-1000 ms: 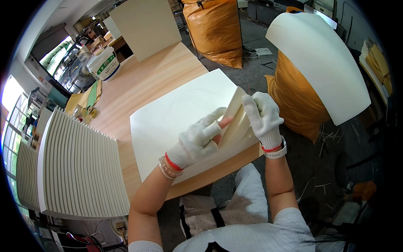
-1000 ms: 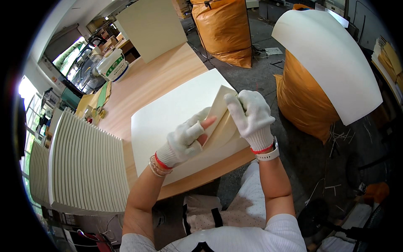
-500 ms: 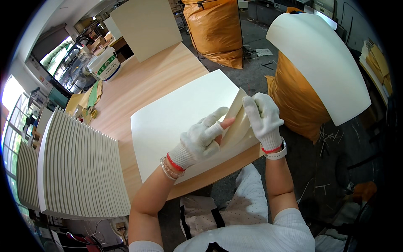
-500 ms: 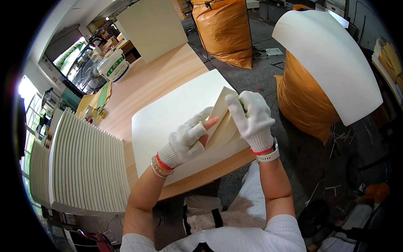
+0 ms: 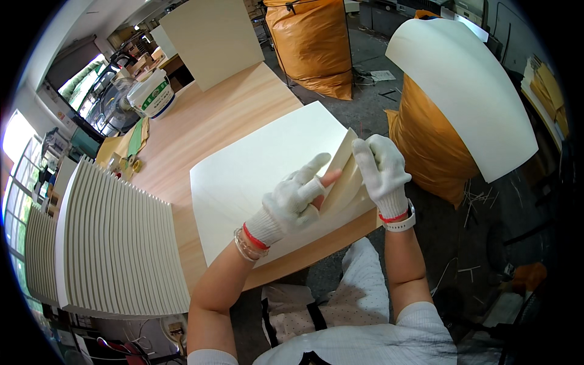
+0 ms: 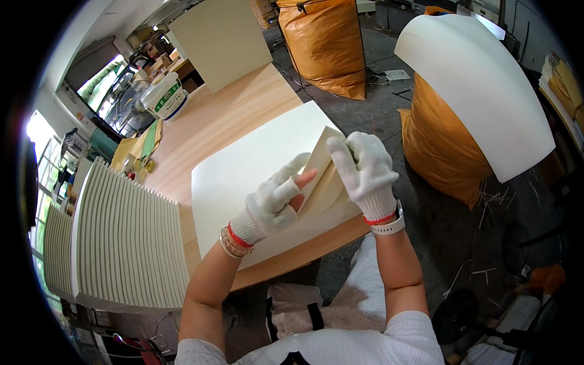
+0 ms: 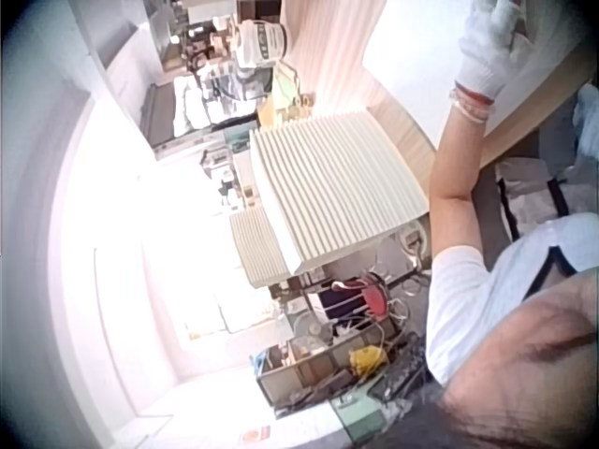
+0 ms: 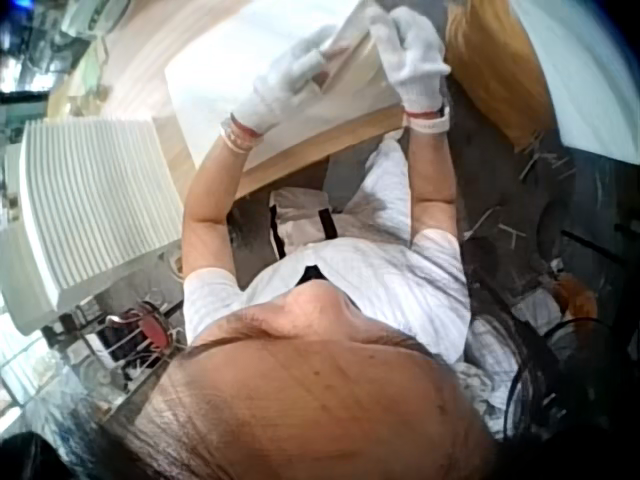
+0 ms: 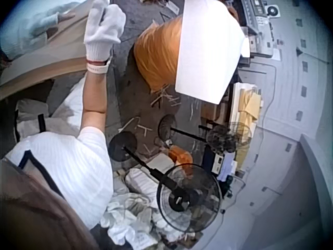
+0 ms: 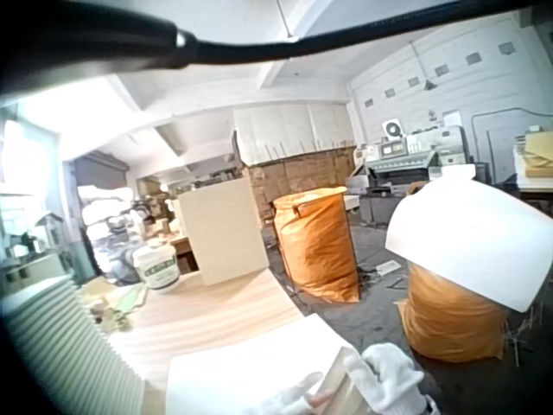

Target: The person picks up white rectangular boards from one stack and places them onto a second stack, occasionally peeling off a top layer or checking the edges.

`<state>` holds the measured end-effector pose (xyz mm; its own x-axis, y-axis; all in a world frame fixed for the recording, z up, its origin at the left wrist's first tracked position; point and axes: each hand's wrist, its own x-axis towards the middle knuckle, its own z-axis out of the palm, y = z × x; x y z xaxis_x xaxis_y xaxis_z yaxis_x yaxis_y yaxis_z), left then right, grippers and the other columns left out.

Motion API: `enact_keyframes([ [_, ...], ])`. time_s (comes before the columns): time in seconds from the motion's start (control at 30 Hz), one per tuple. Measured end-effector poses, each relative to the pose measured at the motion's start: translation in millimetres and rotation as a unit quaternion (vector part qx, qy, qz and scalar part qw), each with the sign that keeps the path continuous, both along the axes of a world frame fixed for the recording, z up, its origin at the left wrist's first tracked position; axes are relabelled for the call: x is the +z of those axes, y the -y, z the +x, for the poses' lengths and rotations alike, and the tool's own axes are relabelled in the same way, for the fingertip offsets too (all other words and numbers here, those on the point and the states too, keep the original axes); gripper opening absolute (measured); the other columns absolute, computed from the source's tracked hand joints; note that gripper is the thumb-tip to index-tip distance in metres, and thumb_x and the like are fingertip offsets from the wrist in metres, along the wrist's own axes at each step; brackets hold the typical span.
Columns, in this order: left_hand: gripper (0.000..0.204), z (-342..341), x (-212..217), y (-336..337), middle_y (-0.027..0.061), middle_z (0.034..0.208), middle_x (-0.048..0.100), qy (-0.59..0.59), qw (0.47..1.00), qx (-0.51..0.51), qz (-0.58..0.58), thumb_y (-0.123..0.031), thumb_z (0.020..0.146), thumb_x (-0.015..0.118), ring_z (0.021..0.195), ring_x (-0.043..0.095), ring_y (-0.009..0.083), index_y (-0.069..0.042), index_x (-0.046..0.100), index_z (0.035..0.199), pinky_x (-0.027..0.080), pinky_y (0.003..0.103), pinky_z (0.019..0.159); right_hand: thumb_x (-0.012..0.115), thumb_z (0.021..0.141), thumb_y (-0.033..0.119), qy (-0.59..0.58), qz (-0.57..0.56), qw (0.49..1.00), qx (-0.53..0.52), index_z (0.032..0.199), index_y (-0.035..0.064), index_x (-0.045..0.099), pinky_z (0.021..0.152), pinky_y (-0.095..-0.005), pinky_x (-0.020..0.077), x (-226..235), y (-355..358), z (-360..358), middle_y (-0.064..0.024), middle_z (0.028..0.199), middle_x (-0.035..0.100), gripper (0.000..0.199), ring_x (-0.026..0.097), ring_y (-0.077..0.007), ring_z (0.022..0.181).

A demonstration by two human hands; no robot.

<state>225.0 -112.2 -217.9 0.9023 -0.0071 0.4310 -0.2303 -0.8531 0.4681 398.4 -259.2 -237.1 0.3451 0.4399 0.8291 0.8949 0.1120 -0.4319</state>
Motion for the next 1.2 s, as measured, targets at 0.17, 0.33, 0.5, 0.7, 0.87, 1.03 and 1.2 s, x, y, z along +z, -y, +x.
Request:
enact_keyframes([
  [0.17,0.042,0,-2,2,0.0255,0.154,0.039,-0.043,0.995,0.017,-0.087,0.004,0.077,0.078,0.110,0.066,0.0333,-0.005,0.067,0.117,0.051,0.034,0.092,0.060,0.095,0.008,0.004,0.014,1.000,-0.017,0.101,0.0040,0.066,0.058,-0.0408,0.0401,-7,-4,3,-0.0081,0.071,0.047,0.010,0.050,-0.0285,0.065],
  [0.33,0.049,1,-9,3,0.0251,0.160,0.030,-0.002,0.994,0.024,-0.103,0.007,0.070,0.082,0.124,0.059,0.0323,-0.005,0.067,0.116,0.048,0.035,0.096,0.060,0.091,0.004,0.051,0.017,0.998,-0.020,0.116,0.0032,0.063,0.057,-0.0402,0.0405,-12,-3,8,-0.0084,0.075,0.047,0.026,0.050,-0.0277,0.064],
  [0.5,0.050,0,-11,2,0.0268,0.161,0.026,0.015,0.996,0.011,-0.086,0.008,0.074,0.077,0.121,0.061,0.0299,-0.003,0.066,0.122,0.049,0.034,0.094,0.061,0.088,0.001,0.126,0.033,0.991,-0.033,0.123,0.0024,0.060,0.059,-0.0398,0.0414,-15,-3,9,-0.0086,0.079,0.047,0.035,0.049,-0.0272,0.065],
  [0.7,0.040,1,-3,-2,0.0305,0.155,0.035,-0.023,0.998,-0.018,-0.048,0.007,0.076,0.070,0.113,0.065,0.0306,-0.003,0.067,0.115,0.053,0.034,0.088,0.060,0.090,0.004,0.052,0.017,0.998,-0.011,0.110,0.0038,0.064,0.060,-0.0401,0.0417,-7,-1,2,-0.0088,0.077,0.047,0.021,0.050,-0.0286,0.067],
  [0.87,0.047,2,-6,3,0.0307,0.150,0.042,-0.005,0.997,0.019,-0.077,0.007,0.070,0.068,0.120,0.063,0.0373,-0.005,0.067,0.116,0.056,0.037,0.089,0.058,0.094,0.007,0.003,0.019,1.000,-0.023,0.101,0.0040,0.063,0.060,-0.0411,0.0402,-5,-3,0,-0.0090,0.074,0.047,0.009,0.050,-0.0296,0.066],
  [1.03,0.038,3,-8,2,0.0286,0.155,0.037,0.040,0.995,-0.006,-0.087,0.009,0.079,0.068,0.112,0.066,0.0314,-0.003,0.066,0.115,0.053,0.035,0.087,0.058,0.095,0.008,-0.041,0.015,0.999,0.004,0.098,0.0034,0.063,0.059,-0.0414,0.0394,-7,-1,2,-0.0091,0.073,0.047,0.007,0.048,-0.0298,0.064],
  [1.2,0.036,1,-3,-1,0.0316,0.154,0.036,-0.034,0.999,-0.004,-0.035,0.010,0.078,0.068,0.114,0.066,0.0330,-0.003,0.068,0.112,0.053,0.035,0.086,0.059,0.095,0.008,-0.069,0.009,0.998,0.000,0.095,0.0024,0.063,0.059,-0.0414,0.0395,-4,-2,-2,-0.0095,0.072,0.046,0.007,0.048,-0.0296,0.063],
])
